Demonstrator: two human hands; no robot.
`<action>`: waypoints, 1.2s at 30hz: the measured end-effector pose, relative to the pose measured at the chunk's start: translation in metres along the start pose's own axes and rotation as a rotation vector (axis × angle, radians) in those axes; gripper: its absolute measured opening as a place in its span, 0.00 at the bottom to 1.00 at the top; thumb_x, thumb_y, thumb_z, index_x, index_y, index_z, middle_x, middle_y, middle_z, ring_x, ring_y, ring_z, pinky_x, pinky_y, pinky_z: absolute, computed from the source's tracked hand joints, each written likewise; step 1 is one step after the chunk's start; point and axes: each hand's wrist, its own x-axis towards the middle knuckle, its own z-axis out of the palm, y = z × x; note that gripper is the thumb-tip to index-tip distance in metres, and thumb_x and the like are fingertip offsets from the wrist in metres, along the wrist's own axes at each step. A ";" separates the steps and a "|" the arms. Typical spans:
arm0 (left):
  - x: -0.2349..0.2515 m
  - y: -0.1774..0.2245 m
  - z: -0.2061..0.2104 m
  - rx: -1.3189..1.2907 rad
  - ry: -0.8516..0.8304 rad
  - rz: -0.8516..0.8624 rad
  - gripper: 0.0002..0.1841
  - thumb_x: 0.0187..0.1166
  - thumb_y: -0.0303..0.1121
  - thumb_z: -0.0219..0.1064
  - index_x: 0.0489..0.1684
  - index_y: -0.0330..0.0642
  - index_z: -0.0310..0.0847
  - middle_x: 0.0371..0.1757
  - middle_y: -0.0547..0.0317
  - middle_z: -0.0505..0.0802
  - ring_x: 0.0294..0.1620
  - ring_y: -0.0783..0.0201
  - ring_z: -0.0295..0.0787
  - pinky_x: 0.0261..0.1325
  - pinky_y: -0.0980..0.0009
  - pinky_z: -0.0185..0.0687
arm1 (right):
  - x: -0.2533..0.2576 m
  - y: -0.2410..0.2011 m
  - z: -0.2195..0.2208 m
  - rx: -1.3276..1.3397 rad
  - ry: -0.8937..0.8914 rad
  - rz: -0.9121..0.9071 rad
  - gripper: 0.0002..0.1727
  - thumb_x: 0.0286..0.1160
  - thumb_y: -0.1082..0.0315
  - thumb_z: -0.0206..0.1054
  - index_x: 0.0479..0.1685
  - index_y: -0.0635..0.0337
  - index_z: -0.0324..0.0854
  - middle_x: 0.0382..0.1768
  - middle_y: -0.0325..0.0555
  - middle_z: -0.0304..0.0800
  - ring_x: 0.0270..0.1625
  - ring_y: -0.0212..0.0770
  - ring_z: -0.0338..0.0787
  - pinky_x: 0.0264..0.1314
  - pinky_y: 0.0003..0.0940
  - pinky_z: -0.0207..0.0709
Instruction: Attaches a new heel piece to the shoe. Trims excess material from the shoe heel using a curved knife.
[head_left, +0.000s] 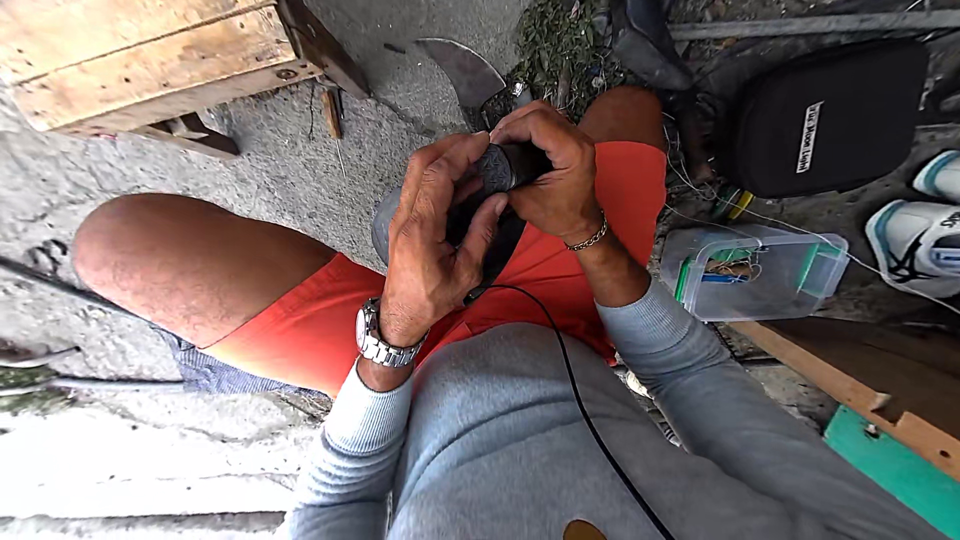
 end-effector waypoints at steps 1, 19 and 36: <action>0.000 0.000 0.000 0.004 -0.005 -0.002 0.27 0.81 0.26 0.68 0.79 0.29 0.71 0.77 0.44 0.78 0.74 0.57 0.83 0.72 0.63 0.88 | 0.000 0.001 0.000 -0.001 -0.001 -0.001 0.12 0.57 0.73 0.80 0.38 0.70 0.89 0.43 0.57 0.93 0.52 0.46 0.92 0.58 0.40 0.88; 0.002 -0.002 0.003 0.036 -0.024 -0.023 0.27 0.81 0.26 0.68 0.80 0.31 0.71 0.77 0.45 0.78 0.73 0.59 0.83 0.71 0.65 0.89 | 0.001 0.005 -0.001 -0.002 -0.005 0.010 0.11 0.58 0.72 0.79 0.38 0.70 0.89 0.43 0.57 0.93 0.52 0.46 0.92 0.57 0.40 0.87; 0.004 -0.005 0.003 0.049 -0.043 -0.004 0.27 0.81 0.26 0.68 0.80 0.30 0.71 0.77 0.44 0.78 0.75 0.58 0.82 0.72 0.64 0.88 | 0.002 0.008 -0.001 -0.007 0.000 0.028 0.11 0.58 0.72 0.79 0.38 0.70 0.89 0.43 0.56 0.93 0.52 0.46 0.92 0.57 0.40 0.88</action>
